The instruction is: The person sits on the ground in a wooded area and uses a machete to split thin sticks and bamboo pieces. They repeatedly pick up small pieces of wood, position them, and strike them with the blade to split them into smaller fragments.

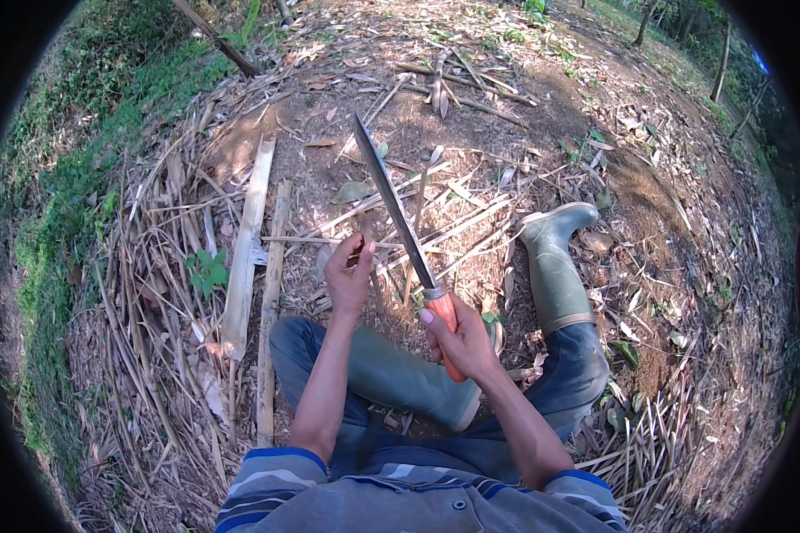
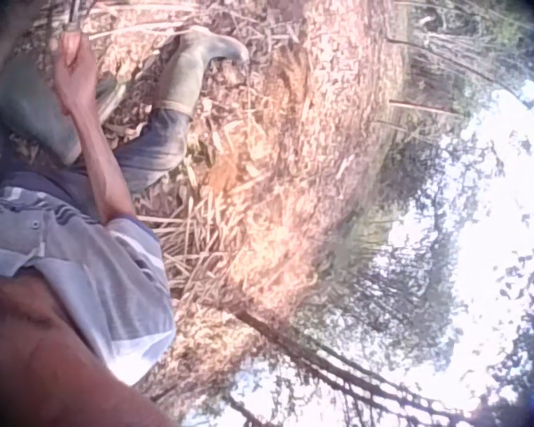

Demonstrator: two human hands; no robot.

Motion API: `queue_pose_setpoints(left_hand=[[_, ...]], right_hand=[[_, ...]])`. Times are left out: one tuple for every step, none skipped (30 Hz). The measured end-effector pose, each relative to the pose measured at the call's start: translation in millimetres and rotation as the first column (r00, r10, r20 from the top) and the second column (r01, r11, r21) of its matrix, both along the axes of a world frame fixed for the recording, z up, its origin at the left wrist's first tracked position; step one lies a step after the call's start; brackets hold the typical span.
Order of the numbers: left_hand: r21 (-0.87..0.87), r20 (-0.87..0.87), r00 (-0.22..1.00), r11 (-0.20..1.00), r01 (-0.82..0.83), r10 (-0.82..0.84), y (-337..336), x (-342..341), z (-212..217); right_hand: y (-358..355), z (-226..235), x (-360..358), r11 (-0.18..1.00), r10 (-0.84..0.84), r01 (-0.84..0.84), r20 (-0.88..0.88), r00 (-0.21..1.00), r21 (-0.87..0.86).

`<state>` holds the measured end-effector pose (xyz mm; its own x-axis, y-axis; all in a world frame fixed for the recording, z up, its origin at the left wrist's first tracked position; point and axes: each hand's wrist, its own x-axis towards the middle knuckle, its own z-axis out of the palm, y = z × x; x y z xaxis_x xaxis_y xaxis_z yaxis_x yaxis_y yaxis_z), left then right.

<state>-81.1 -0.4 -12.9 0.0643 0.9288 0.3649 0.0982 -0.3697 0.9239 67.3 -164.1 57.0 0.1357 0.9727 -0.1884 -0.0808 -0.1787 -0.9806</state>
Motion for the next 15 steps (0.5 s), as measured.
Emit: queue_pose_setpoints(left_hand=[[0.026, 0.007, 1.0, 1.0, -0.015, 0.015, -2.8, 1.4, -2.9], [0.017, -0.005, 1.0, 1.0, 0.0, 0.0, -4.2, 0.4, -4.7], [0.006, -0.016, 1.0, 1.0, 0.015, -0.015, -6.7, 0.9, -2.3], [-0.005, -0.027, 0.999, 1.0, 0.03, -0.03, -9.0, 1.3, 0.2], [0.002, -0.023, 0.999, 1.0, 0.025, -0.025, -11.6, 2.4, 2.7], [0.009, -0.003, 1.0, 1.0, 0.027, -0.027, -13.8, 3.4, 4.4], [0.016, 0.017, 0.999, 0.999, 0.029, -0.03, -15.3, 4.1, 5.7], [0.024, 0.037, 0.999, 0.999, 0.031, -0.032, -15.9, 3.7, 6.3], [0.017, 0.043, 0.999, 1.0, 0.024, -0.025, -16.4, 2.9, 5.3], [0.01, 0.048, 0.999, 1.0, 0.018, -0.018, -16.6, 2.2, 3.9], [0.003, 0.054, 0.998, 1.0, 0.011, -0.012, -16.8, 1.4, 2.8], [0.0, 0.053, 0.998, 1.0, 0.015, -0.015, -16.8, 0.6, 2.9], [-0.002, 0.052, 0.998, 1.0, 0.019, -0.019, -16.8, -0.3, 3.1], [-0.004, 0.051, 0.998, 1.0, 0.024, -0.023, -16.9, -1.2, 3.3], [0.005, 0.046, 0.999, 1.0, 0.028, -0.028, -16.6, -2.0, 2.8]], right_hand=[[4.3, 7.5, -1.1, 1.0, 0.012, -0.012, 0.034, 0.999, -0.009], [9.2, 9.8, -2.6, 1.0, 0.01, -0.011, 0.072, 0.997, 0.02], [13.3, 11.3, -3.3, 0.999, 0.005, -0.011, 0.11, 0.994, 0.047], [16.7, 12.8, -3.9, 0.997, 0.0, -0.012, 0.147, 0.989, 0.075], [19.2, 14.8, -4.0, 0.996, 0.016, -0.029, 0.158, 0.987, 0.081], [20.7, 17.3, -4.4, 0.995, 0.033, -0.048, 0.17, 0.985, 0.086], [21.9, 18.9, -5.2, 0.994, 0.05, -0.067, 0.182, 0.982, 0.089], [23.8, 18.1, -7.0, 0.992, 0.046, -0.067, 0.19, 0.981, 0.107], [25.5, 16.0, -9.0, 0.99, 0.041, -0.066, 0.198, 0.979, 0.123], [26.4, 15.1, -10.2, 0.988, 0.036, -0.066, 0.207, 0.978, 0.139], [26.4, 16.3, -10.6, 0.99, 0.045, -0.069, 0.196, 0.98, 0.12], [26.7, 17.9, -11.0, 0.992, 0.053, -0.072, 0.184, 0.981, 0.103], [27.0, 19.2, -11.5, 0.993, 0.06, -0.076, 0.173, 0.983, 0.085], [26.4, 19.5, -11.9, 0.993, 0.061, -0.077, 0.179, 0.982, 0.086], [25.1, 19.2, -12.0, 0.993, 0.061, -0.078, 0.184, 0.981, 0.087]])
